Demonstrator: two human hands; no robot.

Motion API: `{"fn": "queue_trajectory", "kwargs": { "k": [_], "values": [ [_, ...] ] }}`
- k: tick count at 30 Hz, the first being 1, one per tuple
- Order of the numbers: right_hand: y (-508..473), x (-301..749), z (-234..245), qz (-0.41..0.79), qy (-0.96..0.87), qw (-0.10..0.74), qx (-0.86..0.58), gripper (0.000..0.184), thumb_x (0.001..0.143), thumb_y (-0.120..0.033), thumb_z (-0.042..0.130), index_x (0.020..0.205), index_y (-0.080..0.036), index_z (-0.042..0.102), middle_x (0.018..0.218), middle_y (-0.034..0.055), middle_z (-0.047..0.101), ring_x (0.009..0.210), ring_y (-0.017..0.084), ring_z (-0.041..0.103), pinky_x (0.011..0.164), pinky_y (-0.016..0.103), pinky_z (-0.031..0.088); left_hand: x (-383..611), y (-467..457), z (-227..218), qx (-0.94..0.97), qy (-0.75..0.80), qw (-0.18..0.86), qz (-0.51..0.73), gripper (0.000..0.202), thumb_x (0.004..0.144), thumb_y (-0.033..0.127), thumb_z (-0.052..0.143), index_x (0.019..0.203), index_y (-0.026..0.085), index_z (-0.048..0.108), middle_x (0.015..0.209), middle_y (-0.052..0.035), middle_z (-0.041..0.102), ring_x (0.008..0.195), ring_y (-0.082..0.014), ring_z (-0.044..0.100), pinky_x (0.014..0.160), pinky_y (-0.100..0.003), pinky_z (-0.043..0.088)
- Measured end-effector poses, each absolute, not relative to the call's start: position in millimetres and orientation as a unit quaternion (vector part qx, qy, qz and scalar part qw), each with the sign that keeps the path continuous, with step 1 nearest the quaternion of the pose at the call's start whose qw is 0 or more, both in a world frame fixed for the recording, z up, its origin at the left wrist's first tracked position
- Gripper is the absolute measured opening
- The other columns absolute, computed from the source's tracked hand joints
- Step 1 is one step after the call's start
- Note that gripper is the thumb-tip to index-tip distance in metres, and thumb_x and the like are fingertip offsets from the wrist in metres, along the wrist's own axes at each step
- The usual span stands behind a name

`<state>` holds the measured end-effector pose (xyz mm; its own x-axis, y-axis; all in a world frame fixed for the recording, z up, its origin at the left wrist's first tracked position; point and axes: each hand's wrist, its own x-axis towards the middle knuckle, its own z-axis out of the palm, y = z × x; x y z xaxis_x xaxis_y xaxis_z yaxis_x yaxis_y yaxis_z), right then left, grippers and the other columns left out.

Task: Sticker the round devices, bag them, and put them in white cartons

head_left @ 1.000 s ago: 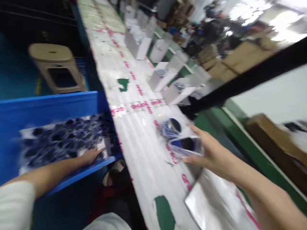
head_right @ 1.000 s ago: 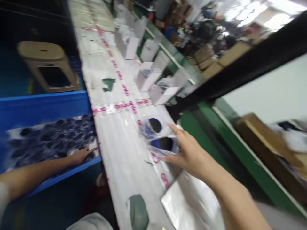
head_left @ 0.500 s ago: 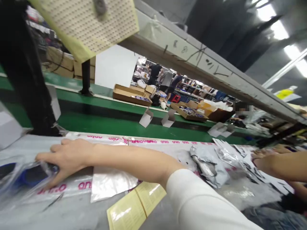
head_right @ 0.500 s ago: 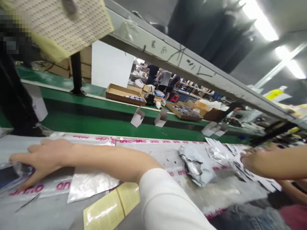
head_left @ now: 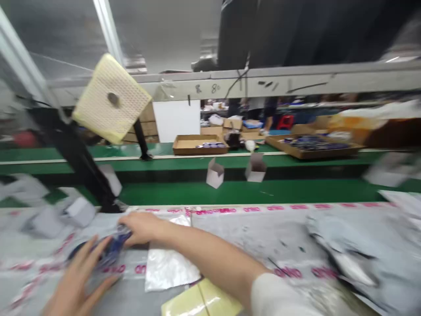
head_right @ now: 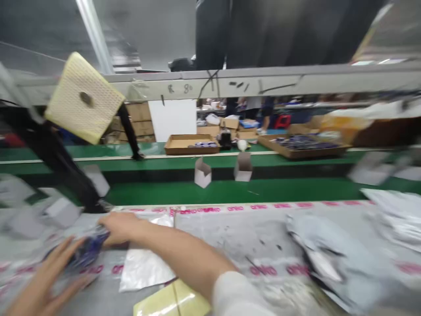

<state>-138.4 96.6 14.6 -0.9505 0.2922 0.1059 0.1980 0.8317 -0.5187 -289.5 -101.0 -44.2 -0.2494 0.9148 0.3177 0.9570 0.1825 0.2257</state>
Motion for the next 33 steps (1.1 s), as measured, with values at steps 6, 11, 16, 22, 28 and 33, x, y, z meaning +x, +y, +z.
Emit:
{"fn": "queue_trajectory", "kwargs": {
  "k": [6,11,16,22,28,33],
  "values": [
    [136.8,-47.6,31.8,0.335,-0.892,0.201,-0.226,0.064,0.077,-0.031,0.083,0.135,-0.023,0.056,0.134,0.0078,0.064,0.12,0.027,0.063,0.099,0.034,0.048,-272.4,-71.9,-15.6,-0.551,-0.834,0.014,0.019,0.069,0.086,0.021,0.053,0.154,0.025,0.043,0.158,-0.0132,0.045,0.146,-0.0332,0.043,0.117,-0.056,0.036],
    [167.8,72.0,33.8,0.313,-0.856,0.18,-0.37,0.052,0.081,-0.027,0.071,0.131,-0.022,0.058,0.123,0.0095,0.065,0.107,0.03,0.065,0.086,0.035,0.048,-252.6,-54.9,21.8,-0.515,-0.851,-0.042,0.092,0.068,0.079,0.017,0.055,0.146,0.022,0.053,0.149,-0.016,0.054,0.138,-0.036,0.051,0.108,-0.055,0.04],
    [155.0,129.2,12.2,0.271,-0.833,0.133,-0.465,0.051,0.076,-0.017,0.066,0.127,-0.021,0.063,0.111,0.0105,0.062,0.099,0.031,0.065,0.079,0.034,0.044,-242.7,-25.1,45.1,-0.525,-0.844,-0.063,0.092,0.06,0.08,0.029,0.051,0.139,0.019,0.058,0.138,-0.017,0.062,0.13,-0.0392,0.055,0.104,-0.057,0.04],
    [149.3,135.0,4.9,0.282,-0.84,0.119,-0.448,0.066,0.077,-0.018,0.069,0.141,-0.027,0.055,0.12,0.0082,0.06,0.107,0.027,0.063,0.085,0.032,0.045,-216.8,27.0,36.4,-0.59,-0.795,-0.108,0.089,0.061,0.071,0.026,0.057,0.131,0.022,0.064,0.14,-0.0144,0.062,0.133,-0.0373,0.054,0.104,-0.052,0.043],
    [158.0,142.9,6.6,0.309,-0.84,0.123,-0.429,0.062,0.075,-0.016,0.071,0.135,-0.027,0.059,0.113,0.0053,0.061,0.103,0.027,0.064,0.085,0.033,0.047,-213.4,53.6,53.7,-0.615,-0.775,-0.14,0.034,0.075,0.074,0.035,0.066,0.148,0.031,0.052,0.159,-0.0109,0.045,0.148,-0.038,0.039,0.118,-0.059,0.031],
    [162.4,155.4,13.2,0.36,-0.825,0.123,-0.419,0.06,0.07,-0.021,0.08,0.127,-0.027,0.064,0.114,0.0033,0.065,0.108,0.025,0.064,0.088,0.032,0.049,-129.5,148.7,37.3,-0.585,-0.661,-0.327,-0.337,0.1,0.071,0.047,0.081,0.157,0.025,0.035,0.167,-0.0126,0.031,0.154,-0.0344,0.028,0.123,-0.047,0.027]
  ]
}}
